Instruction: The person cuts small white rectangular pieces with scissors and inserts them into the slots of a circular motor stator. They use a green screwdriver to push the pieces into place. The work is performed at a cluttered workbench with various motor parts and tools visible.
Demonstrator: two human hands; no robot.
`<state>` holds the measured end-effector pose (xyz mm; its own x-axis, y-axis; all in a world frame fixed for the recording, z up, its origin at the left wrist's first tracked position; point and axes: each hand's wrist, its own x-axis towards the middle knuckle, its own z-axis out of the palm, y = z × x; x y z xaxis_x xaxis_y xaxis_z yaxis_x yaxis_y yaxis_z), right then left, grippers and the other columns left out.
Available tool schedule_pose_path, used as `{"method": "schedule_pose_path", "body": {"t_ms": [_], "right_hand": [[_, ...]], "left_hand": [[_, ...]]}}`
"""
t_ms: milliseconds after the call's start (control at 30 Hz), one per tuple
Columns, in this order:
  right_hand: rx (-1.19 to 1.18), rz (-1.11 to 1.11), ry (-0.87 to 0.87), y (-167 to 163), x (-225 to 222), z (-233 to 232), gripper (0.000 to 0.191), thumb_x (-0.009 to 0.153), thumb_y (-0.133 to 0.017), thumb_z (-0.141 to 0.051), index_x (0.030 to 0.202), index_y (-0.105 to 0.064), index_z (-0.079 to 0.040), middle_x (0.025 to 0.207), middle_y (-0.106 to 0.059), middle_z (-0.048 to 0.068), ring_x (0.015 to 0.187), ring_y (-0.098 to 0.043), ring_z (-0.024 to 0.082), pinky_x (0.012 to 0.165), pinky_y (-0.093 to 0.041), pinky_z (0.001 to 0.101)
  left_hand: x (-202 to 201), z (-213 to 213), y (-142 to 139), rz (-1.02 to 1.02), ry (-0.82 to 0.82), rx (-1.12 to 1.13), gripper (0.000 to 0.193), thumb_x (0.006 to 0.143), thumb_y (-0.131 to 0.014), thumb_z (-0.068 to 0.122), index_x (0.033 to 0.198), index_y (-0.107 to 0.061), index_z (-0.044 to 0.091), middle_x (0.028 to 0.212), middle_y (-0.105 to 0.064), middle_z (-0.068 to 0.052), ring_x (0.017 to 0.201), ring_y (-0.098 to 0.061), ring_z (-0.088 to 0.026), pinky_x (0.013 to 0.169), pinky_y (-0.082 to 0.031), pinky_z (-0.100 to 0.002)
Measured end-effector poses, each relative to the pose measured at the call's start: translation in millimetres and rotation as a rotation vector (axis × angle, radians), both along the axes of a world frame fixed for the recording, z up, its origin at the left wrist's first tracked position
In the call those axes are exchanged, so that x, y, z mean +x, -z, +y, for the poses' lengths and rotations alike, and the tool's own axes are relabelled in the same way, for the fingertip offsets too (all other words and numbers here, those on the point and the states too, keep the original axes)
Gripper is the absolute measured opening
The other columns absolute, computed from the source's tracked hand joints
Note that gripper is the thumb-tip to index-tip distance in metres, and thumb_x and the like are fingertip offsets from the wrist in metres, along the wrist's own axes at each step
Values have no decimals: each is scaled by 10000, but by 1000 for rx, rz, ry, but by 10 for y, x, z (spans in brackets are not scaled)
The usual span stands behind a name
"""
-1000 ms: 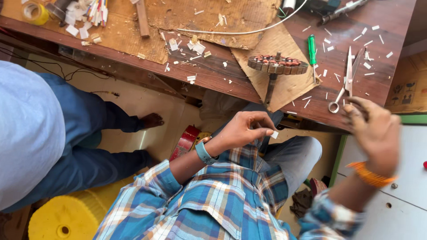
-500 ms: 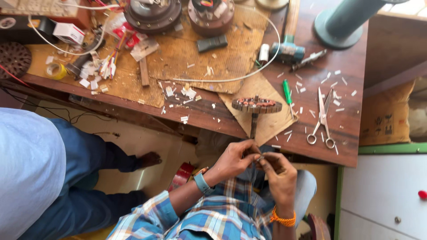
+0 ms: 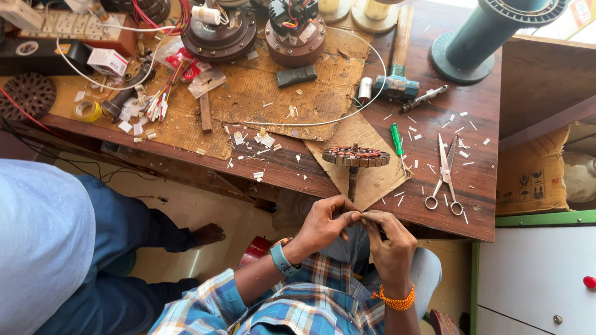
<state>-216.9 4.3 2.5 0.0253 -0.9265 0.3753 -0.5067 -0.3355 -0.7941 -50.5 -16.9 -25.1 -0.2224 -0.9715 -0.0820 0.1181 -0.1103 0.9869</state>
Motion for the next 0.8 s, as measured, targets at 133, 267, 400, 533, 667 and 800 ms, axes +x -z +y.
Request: {"method": "schedule_pose_path", "body": {"t_ms": [133,267,400,533,667,800], "right_hand": [[334,-464,-33,63,16,-46,213,880,-748,-11,1088,-754,35,961,-783,106,837,-735,136,760,-604,255],[392,-614,48,153,48,-51,199,906,-731,-48,1066,-742,70,931,-775,130,817,-738,159,773,-620,279],[401,-739,28,259,97,-47,179,932,-707,-54,1059,-705,73,930,-744,111,821,-721,157,799,-622,297],[349,-945,-18,383,208,-38,158,985,-686,-63,1094,-649,45,994,-683,76,873,-667,133,805,-588,285],[260,-1236,-211,452,164,-11,120,1044,-649,-107,1116,-594,-29,1039,-654,70,899,-654,136,729,-563,279],[192,-881,-223,477,27,45,136,1058,-625,-132,1150,-577,-45,1060,-638,69,945,-649,133,778,-584,276]], "left_hand": [[56,16,-207,-152,-53,-186,118,964,-696,99,982,-716,-16,835,-718,-76,688,-685,-97,514,-572,-247],[63,5,-315,-329,-114,-437,73,922,-726,48,972,-729,-5,855,-728,-130,683,-716,-201,584,-558,-319],[48,-1,-347,-424,-150,-636,77,910,-712,17,985,-699,5,913,-707,-135,845,-712,-303,742,-569,-378],[-9,28,-418,-453,-168,-673,95,925,-697,-2,1018,-680,-7,962,-678,-141,890,-693,-342,785,-559,-402],[-42,16,-532,-48,-8,-65,152,888,-689,20,1039,-691,12,1006,-649,-124,777,-698,-307,651,-587,-389],[-90,56,-595,-258,-58,-289,118,890,-691,12,1004,-699,-14,978,-635,-131,817,-697,-278,694,-591,-377]]}}
